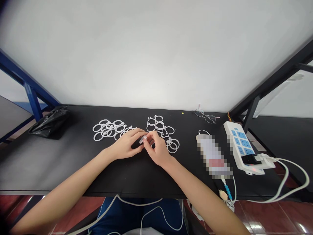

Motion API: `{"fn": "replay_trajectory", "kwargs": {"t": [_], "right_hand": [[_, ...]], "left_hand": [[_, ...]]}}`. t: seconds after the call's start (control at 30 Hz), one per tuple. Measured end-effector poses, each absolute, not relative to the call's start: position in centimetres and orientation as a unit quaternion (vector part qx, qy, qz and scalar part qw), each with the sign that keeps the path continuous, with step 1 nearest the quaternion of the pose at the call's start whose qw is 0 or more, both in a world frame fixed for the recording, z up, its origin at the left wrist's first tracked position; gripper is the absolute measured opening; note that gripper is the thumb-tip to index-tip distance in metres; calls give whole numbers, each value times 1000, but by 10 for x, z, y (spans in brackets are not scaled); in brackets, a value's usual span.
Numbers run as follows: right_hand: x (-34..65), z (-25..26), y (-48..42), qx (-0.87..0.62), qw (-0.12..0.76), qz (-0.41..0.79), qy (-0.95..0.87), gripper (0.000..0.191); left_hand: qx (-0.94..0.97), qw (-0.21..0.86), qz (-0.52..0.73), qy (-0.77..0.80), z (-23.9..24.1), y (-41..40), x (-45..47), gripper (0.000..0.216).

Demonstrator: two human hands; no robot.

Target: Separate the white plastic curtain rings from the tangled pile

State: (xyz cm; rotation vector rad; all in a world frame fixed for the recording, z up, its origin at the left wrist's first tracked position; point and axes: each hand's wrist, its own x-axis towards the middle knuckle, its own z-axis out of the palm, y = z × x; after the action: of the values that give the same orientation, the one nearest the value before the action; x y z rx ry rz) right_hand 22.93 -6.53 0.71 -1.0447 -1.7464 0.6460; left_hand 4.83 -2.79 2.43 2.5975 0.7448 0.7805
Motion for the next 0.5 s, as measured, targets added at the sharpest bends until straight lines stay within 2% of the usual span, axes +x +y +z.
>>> {"fn": "replay_trajectory", "kwargs": {"t": [0.5], "right_hand": [[232, 3, -65, -412, 479, 274, -725, 4]], "left_hand": [[921, 160, 219, 280, 20, -27, 47, 34]]}}
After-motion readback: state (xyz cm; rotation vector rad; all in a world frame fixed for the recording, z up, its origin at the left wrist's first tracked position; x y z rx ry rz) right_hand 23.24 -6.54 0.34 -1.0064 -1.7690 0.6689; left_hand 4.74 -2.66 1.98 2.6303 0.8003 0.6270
